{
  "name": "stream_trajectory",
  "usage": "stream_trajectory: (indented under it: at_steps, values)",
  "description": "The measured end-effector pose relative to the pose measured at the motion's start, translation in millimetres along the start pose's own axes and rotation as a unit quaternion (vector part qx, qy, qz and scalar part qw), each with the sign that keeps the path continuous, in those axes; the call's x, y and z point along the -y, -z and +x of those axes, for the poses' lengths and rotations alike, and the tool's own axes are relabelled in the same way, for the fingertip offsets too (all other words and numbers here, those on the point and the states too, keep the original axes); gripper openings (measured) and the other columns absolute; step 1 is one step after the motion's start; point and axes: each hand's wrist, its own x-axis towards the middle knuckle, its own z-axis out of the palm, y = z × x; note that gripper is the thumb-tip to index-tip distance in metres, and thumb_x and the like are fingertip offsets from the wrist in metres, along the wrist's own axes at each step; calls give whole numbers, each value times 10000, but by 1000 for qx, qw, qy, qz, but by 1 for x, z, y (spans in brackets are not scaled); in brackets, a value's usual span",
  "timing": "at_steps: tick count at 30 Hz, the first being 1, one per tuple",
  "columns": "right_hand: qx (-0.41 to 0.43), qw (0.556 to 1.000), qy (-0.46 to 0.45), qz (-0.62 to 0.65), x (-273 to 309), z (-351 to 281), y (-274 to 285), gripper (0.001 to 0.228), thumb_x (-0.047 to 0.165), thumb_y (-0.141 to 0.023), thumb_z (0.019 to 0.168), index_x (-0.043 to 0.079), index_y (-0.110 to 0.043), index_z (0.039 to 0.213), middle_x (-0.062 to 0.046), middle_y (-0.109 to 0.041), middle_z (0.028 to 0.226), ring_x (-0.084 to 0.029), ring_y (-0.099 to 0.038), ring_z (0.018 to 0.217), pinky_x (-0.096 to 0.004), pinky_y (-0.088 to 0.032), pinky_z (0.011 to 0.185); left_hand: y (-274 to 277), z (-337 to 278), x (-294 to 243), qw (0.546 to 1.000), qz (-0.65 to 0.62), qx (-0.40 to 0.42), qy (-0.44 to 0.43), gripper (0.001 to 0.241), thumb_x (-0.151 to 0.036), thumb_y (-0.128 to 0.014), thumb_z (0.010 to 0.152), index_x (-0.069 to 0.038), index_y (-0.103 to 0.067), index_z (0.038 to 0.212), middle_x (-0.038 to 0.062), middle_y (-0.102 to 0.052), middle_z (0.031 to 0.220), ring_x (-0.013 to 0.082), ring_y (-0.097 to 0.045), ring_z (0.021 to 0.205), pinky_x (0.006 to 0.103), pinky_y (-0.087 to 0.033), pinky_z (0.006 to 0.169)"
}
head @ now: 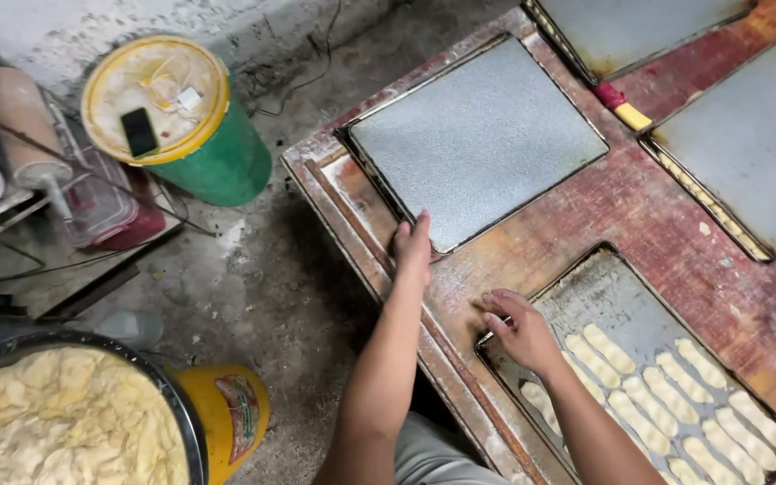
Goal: The person arranges small dough pieces onto metal baking trays in neat rows. They repeatedly pick dough pieces from a floured surface and place them on the trays, occasionally spreading flour on the surface and moving trays to make space.
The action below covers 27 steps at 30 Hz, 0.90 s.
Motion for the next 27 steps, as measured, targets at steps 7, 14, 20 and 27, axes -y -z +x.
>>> stream_trajectory:
  at_steps: [7,14,20,27]
  values:
    - [-9,1000,-17,3,-3,0,15,337,289,-708,866,175,-729,1182,-152,-684,1199,-372,-662,1115,-457,-568,869,11,45,68,978,-188,91,-6,466,-211,-640,1005,-95,-484,1429,223,-555,1351,349,-572,1198,503,-530,957]
    - [-38,997,-62,40,5,-9,32,348,251,-707,875,151,-711,1209,-165,-695,1189,-378,-685,1054,-445,-599,815,13,19,45,959,-205,191,-45,351,-169,-666,960,-99,-580,1293,190,-662,1160,318,-653,1063,503,-569,907]
    - [-149,954,-42,255,11,-43,86,451,250,-521,978,40,-528,1378,-253,-639,1226,-385,-647,1080,-460,-538,882,4,-94,-65,903,-16,309,-297,129,-77,-685,890,-100,-602,796,13,-575,662,112,-543,644,270,-472,581]
    - [-227,529,165,801,57,-143,188,1086,353,-742,637,71,-299,1587,-206,-328,1614,-478,-292,1462,-744,-198,1129,-3,-202,-81,464,274,376,-753,643,8,-554,818,-280,-541,1393,-71,-584,1418,221,-562,1342,481,-432,1118]
